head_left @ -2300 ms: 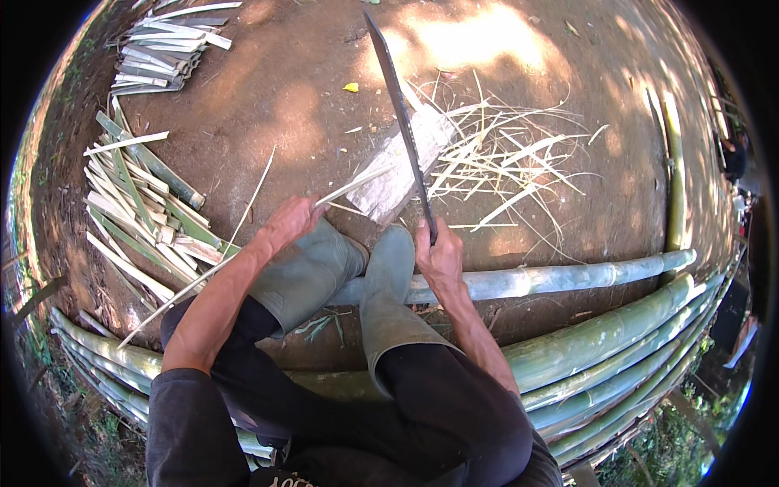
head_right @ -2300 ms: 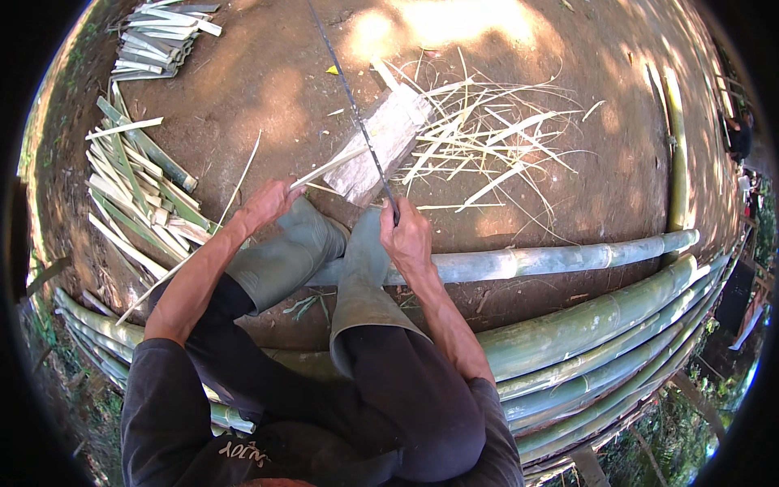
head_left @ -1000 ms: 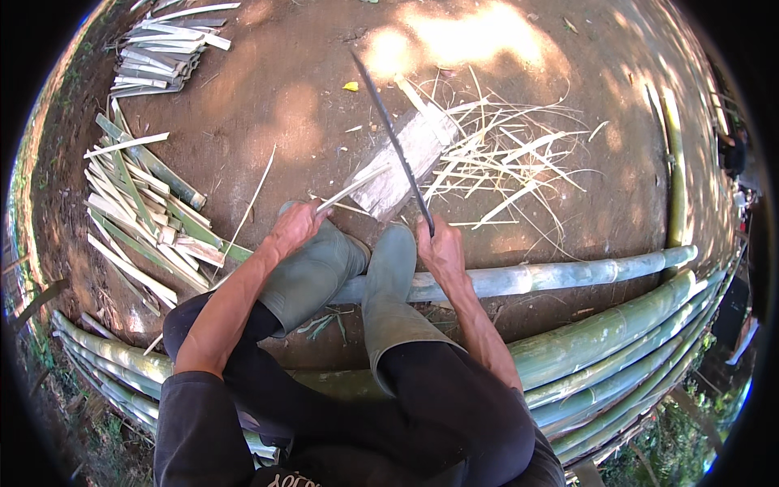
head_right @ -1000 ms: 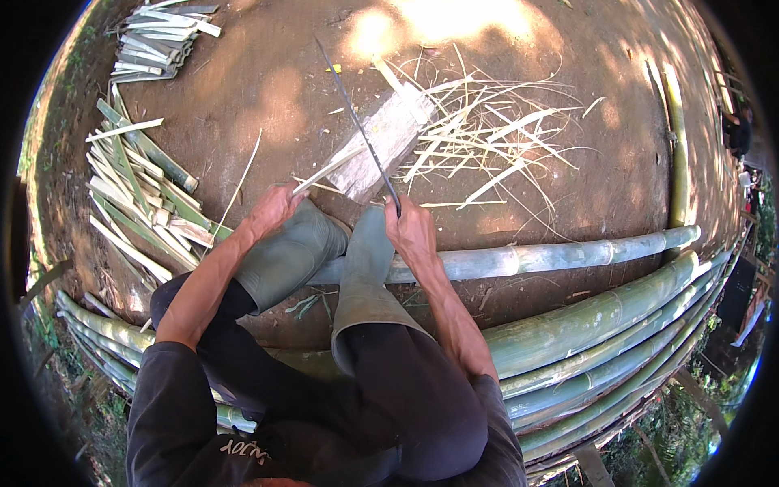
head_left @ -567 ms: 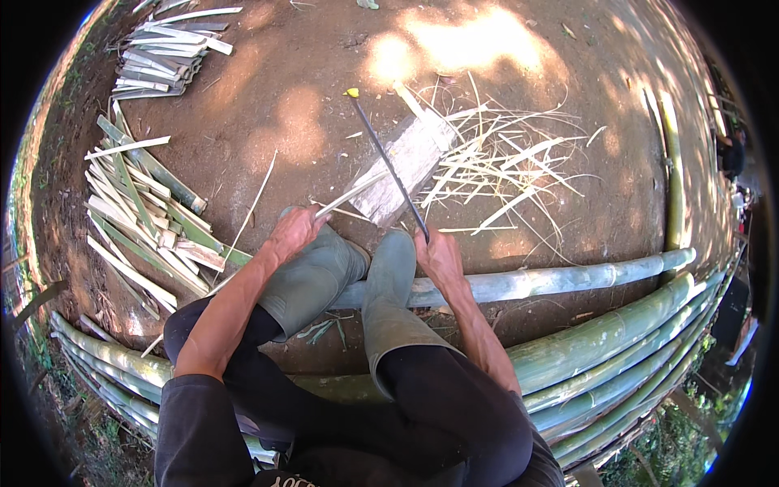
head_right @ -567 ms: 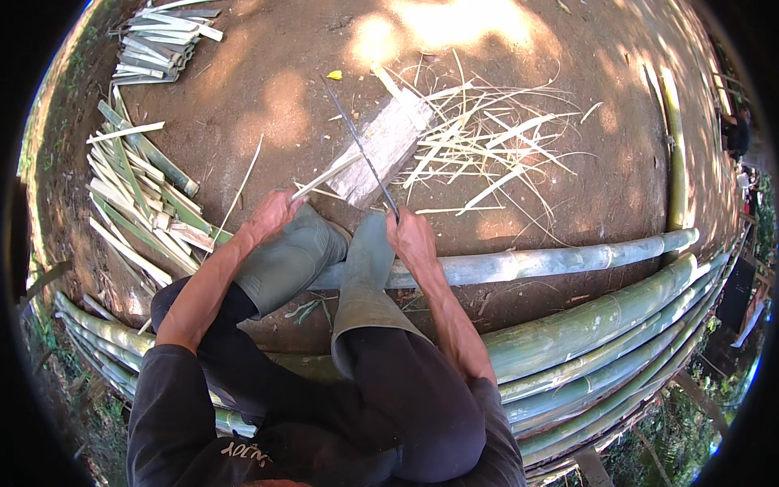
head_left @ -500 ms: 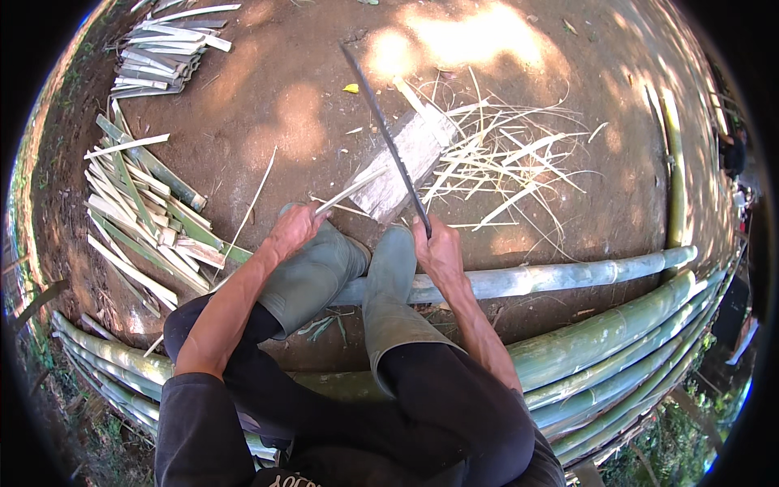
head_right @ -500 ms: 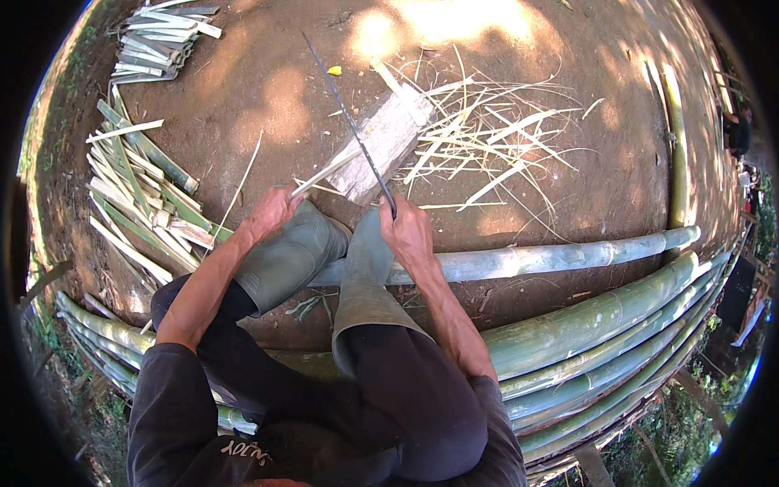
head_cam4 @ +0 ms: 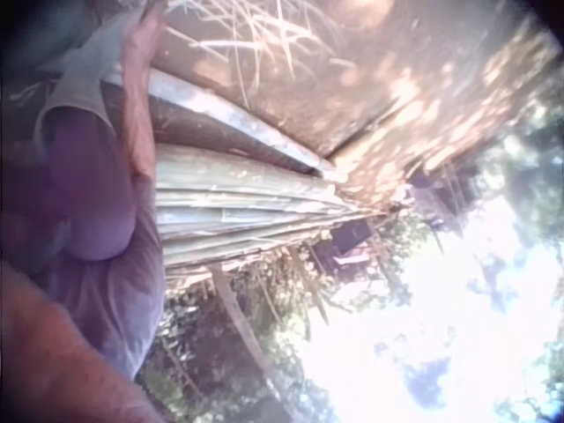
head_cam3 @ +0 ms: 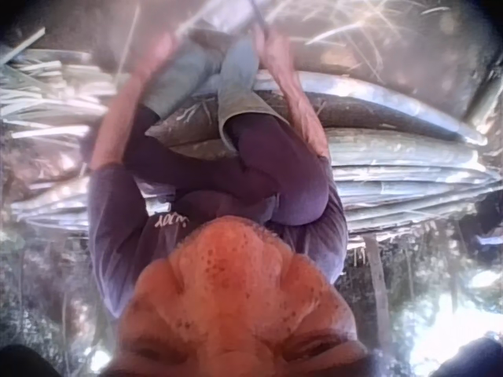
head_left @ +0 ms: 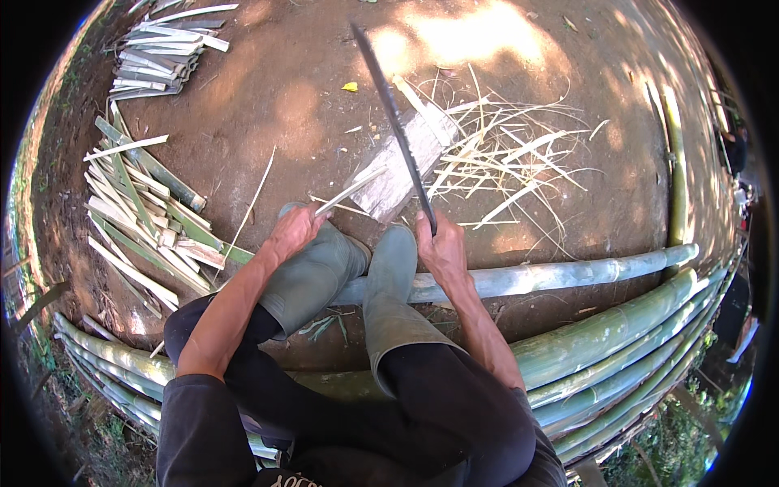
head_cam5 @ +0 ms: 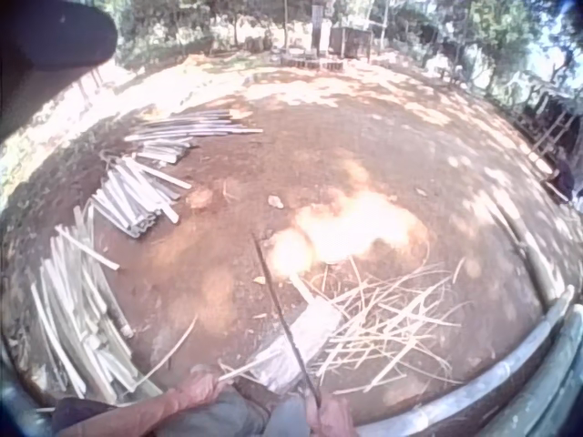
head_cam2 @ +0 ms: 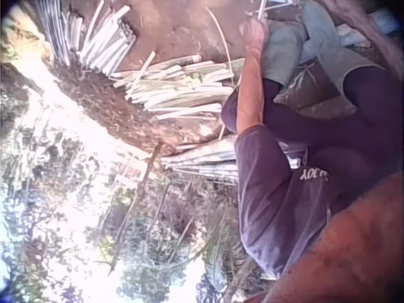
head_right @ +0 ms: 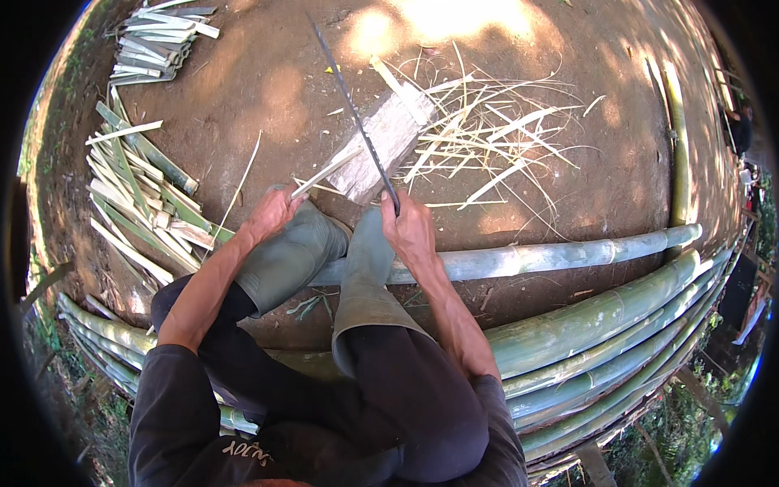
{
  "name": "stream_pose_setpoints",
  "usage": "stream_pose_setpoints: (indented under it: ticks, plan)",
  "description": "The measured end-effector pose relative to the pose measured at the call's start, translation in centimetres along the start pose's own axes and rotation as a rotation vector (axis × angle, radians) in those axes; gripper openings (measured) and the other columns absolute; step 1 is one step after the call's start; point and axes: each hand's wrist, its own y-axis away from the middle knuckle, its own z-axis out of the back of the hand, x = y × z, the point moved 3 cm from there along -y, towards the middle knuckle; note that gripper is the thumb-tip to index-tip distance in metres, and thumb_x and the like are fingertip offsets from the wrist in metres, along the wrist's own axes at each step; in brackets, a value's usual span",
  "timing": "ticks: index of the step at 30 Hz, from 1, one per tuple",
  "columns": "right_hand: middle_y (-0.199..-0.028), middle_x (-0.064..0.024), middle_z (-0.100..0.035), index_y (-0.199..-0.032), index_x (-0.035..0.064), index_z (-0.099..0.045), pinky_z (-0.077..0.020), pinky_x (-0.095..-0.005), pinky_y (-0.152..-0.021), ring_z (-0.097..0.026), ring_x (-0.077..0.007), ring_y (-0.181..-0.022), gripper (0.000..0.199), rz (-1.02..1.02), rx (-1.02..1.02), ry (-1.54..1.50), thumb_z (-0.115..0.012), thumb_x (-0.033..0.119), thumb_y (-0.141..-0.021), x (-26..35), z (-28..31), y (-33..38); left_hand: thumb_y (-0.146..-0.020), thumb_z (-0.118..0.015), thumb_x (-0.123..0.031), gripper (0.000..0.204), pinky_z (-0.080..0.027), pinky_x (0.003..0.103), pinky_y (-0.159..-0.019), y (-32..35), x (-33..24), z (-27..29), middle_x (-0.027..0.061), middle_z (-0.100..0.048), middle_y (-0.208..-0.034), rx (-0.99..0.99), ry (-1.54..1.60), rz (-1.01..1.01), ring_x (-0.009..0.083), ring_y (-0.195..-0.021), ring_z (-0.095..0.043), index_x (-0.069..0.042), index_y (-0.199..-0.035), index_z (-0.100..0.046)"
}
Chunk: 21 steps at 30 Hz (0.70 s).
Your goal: The person sits on the ground and uses a machete to split long bamboo poles into thin strips. They repeatedly strike the bamboo against a wooden block to separate the layers, then gather the resulting strips and place them in a pile.
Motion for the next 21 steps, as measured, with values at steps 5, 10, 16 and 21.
stream_pose_setpoints:
  ticks: [5, 10, 16, 21]
  plan:
    - [-0.068, -0.0305, -0.06, -0.083, -0.0042, -0.063, -0.0478, -0.0535, -0.059, -0.061, -0.0473, -0.065, 0.032, -0.07, 0.082, 0.201, -0.055, 0.026, -0.092, -4.6, -2.0, 0.3, -0.097, -0.052, -0.031, 0.033, -0.046, 0.053, -0.066, -0.6, -0.1, 0.1, 0.0262, -0.062, -0.077, 0.007, -0.02, 0.002, 0.0466, -0.076, -0.06, -0.001, -0.107, -0.059]
    - [-0.066, -0.0306, -0.059, -0.085, -0.0041, -0.064, -0.0472, -0.0542, -0.058, -0.061, -0.0482, -0.065, 0.033, -0.039, 0.141, 0.237, -0.053, 0.026, -0.092, -6.9, -1.9, 1.5, -0.096, -0.052, -0.03, 0.033, -0.047, 0.053, -0.067, 0.2, 0.5, -0.7, 0.027, -0.062, -0.078, 0.007, -0.025, -0.019, 0.0468, -0.077, -0.06, 0.0, -0.108, -0.06]
    - [-0.059, -0.028, -0.056, -0.076, -0.003, -0.059, -0.0455, -0.0507, -0.053, -0.06, -0.0452, -0.058, 0.035, 0.067, -0.069, -0.086, -0.055, 0.027, -0.092, 1.6, 0.5, 0.0, -0.096, -0.054, -0.03, 0.032, -0.047, 0.053, -0.065, 0.1, -0.2, 0.1, 0.0262, -0.063, -0.076, -0.048, 0.01, -0.035, 0.0463, -0.074, -0.06, 0.0, -0.105, -0.061]
    - [-0.059, -0.0278, -0.057, -0.078, -0.0034, -0.06, -0.0467, -0.0513, -0.055, -0.061, -0.0456, -0.059, 0.029, -0.016, 0.087, 0.246, -0.057, 0.023, -0.091, -6.3, -2.2, 1.5, -0.096, -0.054, -0.03, 0.033, -0.046, 0.053, -0.064, -0.4, 0.9, -1.1, 0.0258, -0.062, -0.074, -0.033, -0.014, -0.054, 0.0456, -0.073, -0.06, 0.0, -0.108, -0.059]
